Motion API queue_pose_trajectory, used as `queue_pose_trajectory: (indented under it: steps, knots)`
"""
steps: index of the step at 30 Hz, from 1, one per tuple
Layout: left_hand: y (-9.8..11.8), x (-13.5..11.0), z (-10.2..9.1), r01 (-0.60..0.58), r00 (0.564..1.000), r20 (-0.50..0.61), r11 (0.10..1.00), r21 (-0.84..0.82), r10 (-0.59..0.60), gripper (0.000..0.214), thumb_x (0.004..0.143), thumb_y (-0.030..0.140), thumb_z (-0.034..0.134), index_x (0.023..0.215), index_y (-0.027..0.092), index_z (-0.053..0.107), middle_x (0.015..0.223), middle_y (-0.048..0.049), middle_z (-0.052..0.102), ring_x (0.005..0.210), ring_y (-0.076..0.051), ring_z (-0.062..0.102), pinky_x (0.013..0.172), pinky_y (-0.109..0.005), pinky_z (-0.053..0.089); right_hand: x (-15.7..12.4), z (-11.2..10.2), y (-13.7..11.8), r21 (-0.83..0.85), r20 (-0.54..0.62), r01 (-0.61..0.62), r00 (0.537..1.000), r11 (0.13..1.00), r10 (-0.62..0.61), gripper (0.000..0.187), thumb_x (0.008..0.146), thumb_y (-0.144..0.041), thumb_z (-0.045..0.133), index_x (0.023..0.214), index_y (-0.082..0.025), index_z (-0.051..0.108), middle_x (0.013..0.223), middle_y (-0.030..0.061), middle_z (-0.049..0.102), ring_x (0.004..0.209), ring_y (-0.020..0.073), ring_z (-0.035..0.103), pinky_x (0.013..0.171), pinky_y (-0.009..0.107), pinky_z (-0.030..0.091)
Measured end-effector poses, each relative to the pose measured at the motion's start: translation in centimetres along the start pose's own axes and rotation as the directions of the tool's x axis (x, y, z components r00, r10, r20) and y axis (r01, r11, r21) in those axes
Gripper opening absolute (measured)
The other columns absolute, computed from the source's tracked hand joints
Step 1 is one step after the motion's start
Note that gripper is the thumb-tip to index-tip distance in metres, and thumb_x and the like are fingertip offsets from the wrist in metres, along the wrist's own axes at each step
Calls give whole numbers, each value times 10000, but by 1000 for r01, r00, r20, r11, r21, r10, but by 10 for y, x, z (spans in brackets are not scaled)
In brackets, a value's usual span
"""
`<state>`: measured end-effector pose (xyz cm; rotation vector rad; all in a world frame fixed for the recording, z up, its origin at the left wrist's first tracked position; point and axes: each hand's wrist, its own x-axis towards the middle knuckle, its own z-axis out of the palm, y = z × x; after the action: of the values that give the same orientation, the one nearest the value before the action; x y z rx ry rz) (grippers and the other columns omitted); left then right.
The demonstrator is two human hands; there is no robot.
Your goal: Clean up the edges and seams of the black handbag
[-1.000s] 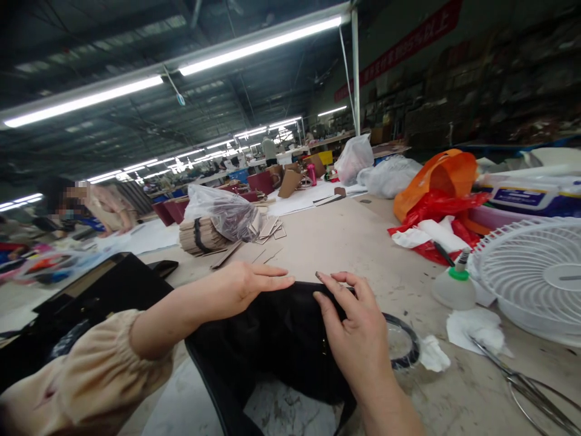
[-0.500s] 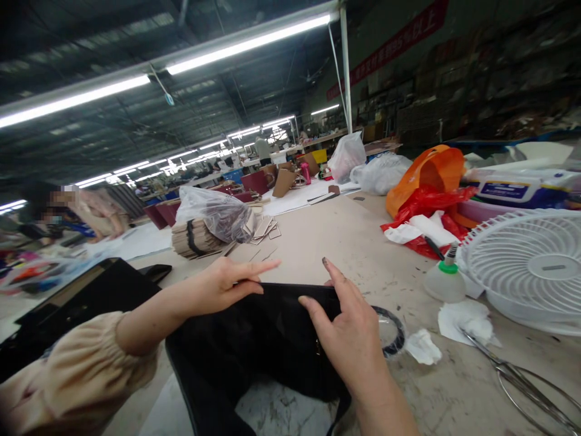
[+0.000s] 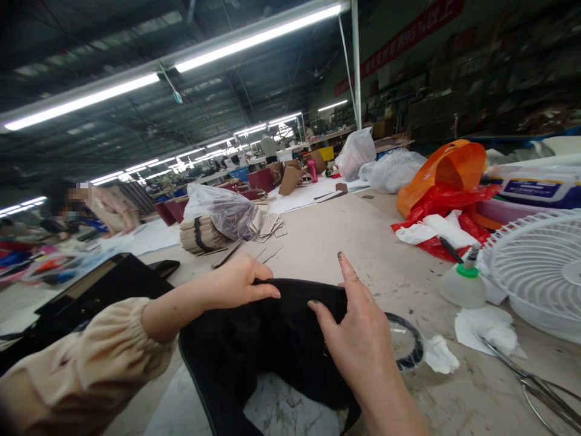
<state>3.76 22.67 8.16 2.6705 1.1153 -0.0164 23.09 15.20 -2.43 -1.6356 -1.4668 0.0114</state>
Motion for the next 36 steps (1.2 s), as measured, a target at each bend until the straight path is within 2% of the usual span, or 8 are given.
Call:
queue_pose_trajectory:
  steps: [13, 17, 19, 22, 25, 29, 36]
  knots:
    - [3, -8, 2, 31, 999, -18, 1000, -3, -31, 390, 768, 446, 579, 546, 130, 523, 454, 69, 314, 466, -59, 282, 459, -214, 187, 1, -3, 5, 23, 96, 41, 994, 999, -43, 747, 757, -394, 589, 1412, -220, 275, 1020, 82, 607, 912, 236, 597, 780, 355, 480]
    - [5, -13, 1, 20, 999, -25, 1000, 12, -20, 359, 764, 434, 581, 574, 129, 569, 452, 68, 332, 461, -62, 279, 462, -209, 197, 1, -5, 7, 10, 130, 103, 986, 995, -103, 681, 758, -403, 585, 1374, -243, 344, 1051, 79, 583, 935, 235, 581, 798, 360, 474]
    - [7, -16, 1, 21, 1000, -23, 999, 42, -20, 340, 757, 432, 593, 590, 136, 580, 454, 63, 372, 457, -66, 283, 468, -211, 210, 0, -7, 6, -13, 126, 137, 983, 990, -134, 655, 748, -450, 591, 1341, -255, 394, 1050, 73, 572, 930, 234, 576, 783, 359, 477]
    - [11, -23, 2, 19, 999, -34, 994, 111, -15, 320, 759, 437, 596, 613, 152, 587, 481, 42, 468, 458, -75, 336, 477, -215, 228, -1, -10, 0, -72, 12, 196, 981, 978, -195, 633, 717, -561, 588, 1254, -234, 512, 1077, 104, 550, 960, 265, 550, 792, 395, 464]
    - [15, -31, 6, 18, 999, -50, 983, 185, -9, 300, 780, 434, 571, 651, 165, 605, 553, 10, 569, 498, -96, 443, 487, -219, 251, -3, -13, -11, -103, -56, 280, 956, 955, -286, 447, 735, -565, 579, 1035, -243, 660, 1078, 104, 567, 967, 278, 537, 857, 451, 409]
    - [19, -40, 11, 10, 998, -64, 969, 248, 6, 293, 800, 439, 546, 688, 179, 618, 613, -8, 627, 549, -126, 523, 503, -231, 277, -6, -16, -24, -29, -18, 283, 959, 959, -283, 290, 790, -499, 558, 887, -258, 687, 895, 47, 634, 848, 228, 573, 922, 482, 339]
    - [23, -48, 13, -2, 998, -67, 962, 274, 21, 276, 814, 427, 527, 717, 188, 624, 640, -16, 651, 583, -150, 573, 511, -244, 295, -6, -24, -25, 119, 72, 225, 970, 967, -234, 215, 773, -464, 584, 821, -280, 683, 868, 25, 631, 849, 212, 566, 786, 379, 416]
